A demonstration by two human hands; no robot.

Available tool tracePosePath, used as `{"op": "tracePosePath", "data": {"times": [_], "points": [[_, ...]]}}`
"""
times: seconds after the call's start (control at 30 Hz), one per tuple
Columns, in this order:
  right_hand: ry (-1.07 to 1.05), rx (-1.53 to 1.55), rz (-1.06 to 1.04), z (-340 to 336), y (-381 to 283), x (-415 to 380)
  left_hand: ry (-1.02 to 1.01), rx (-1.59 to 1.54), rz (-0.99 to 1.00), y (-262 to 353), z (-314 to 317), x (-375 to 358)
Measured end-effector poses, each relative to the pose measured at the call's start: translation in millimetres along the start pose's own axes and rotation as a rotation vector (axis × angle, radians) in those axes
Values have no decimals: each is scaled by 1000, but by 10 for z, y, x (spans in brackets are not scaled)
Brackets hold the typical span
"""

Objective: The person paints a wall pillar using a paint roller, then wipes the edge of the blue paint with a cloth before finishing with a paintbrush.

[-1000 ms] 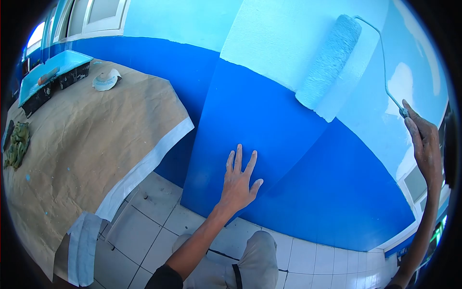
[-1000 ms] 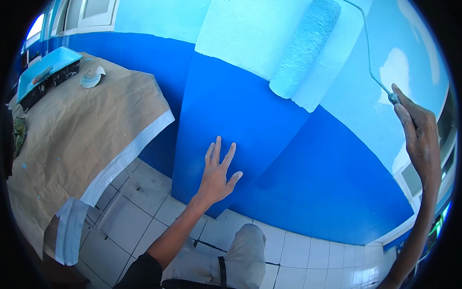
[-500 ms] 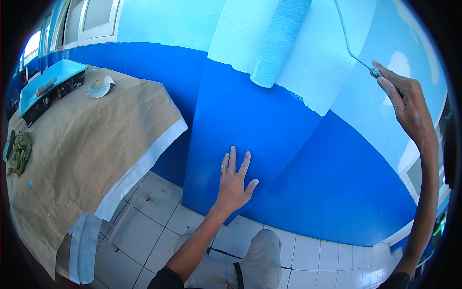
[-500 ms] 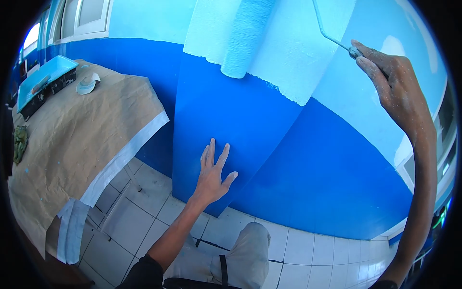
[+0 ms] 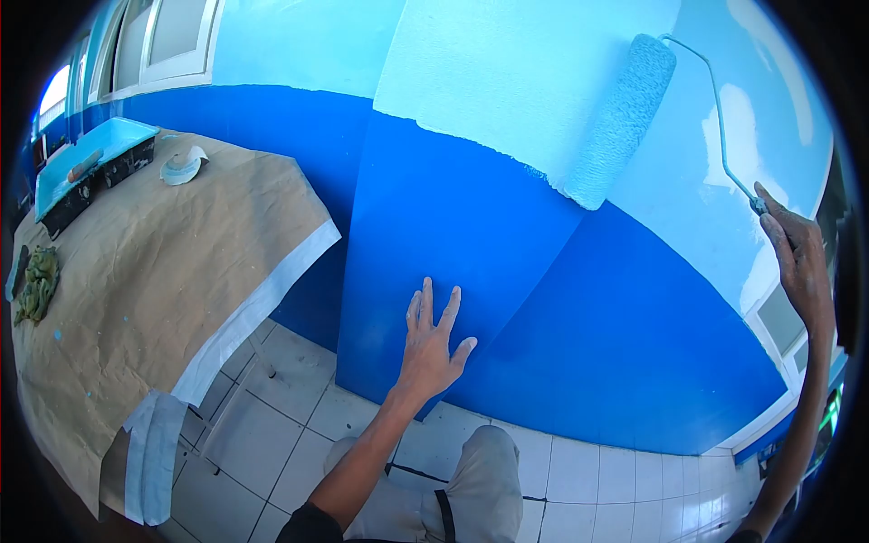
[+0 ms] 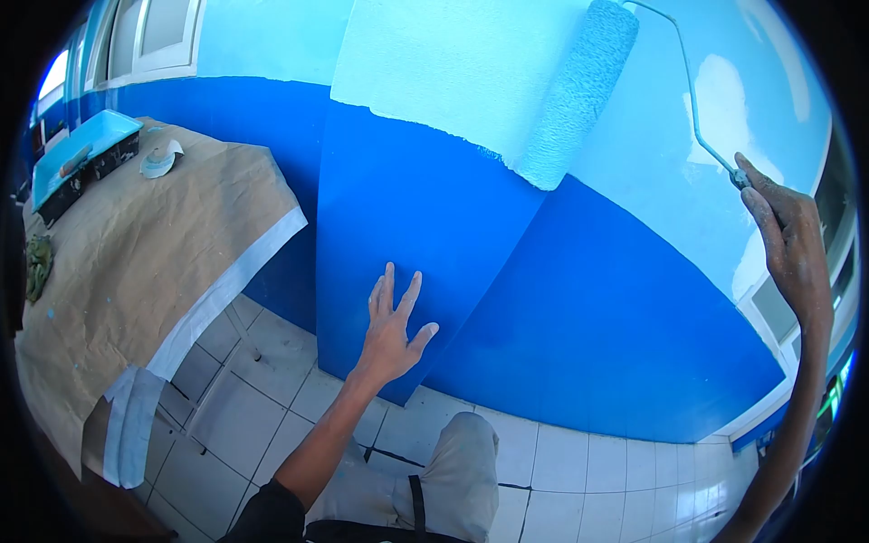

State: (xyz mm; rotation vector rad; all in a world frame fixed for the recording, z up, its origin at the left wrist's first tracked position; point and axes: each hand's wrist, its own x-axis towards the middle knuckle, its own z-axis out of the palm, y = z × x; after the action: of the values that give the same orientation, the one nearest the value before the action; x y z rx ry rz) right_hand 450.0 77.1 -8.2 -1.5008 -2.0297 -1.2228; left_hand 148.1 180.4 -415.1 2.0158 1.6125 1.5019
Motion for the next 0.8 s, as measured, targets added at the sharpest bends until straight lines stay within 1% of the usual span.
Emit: {"op": "tracePosePath", "data": {"times": [0.03, 0.07, 0.13, 0.27, 0.37, 0.43, 0.5, 0.57, 0.63, 0.7, 0.73, 0.77, 0.8], "points": [[-64, -12, 71, -35, -102, 51, 7, -7, 3, -6, 1, -5], [-59, -7, 70, 19, -115, 107, 13, -14, 7, -8, -6, -12], [84, 171, -92, 227, -155, 252, 18, -10, 7, 2, -35, -37], [80, 204, -86, 333, -636, 522, 19, 3, 14, 6, -92, -120], [62, 308, -89, 446, -975, 676, -1, -14, -7, 27, -175, -193], [193, 323, -144, 618, -1151, 769, -2, 4, -17, 35, -230, -244], [221, 357, -176, 746, -1283, 892, -2, 20, -29, 7, -276, -272], [252, 419, -186, 854, -1360, 1044, 2, 24, -31, -27, -289, -299], [242, 453, -194, 774, -1402, 1087, -1, 16, -40, -41, -288, -319], [135, 390, -131, 564, -1419, 994, 3, 15, -47, -81, -307, -320], [258, 381, -225, 634, -1308, 962, 1, 10, -53, -94, -297, -334], [256, 386, -232, 643, -1232, 902, -4, 1, -61, -111, -290, -359], [227, 368, -189, 588, -1175, 829, 0, 0, -69, -136, -286, -379]]}}
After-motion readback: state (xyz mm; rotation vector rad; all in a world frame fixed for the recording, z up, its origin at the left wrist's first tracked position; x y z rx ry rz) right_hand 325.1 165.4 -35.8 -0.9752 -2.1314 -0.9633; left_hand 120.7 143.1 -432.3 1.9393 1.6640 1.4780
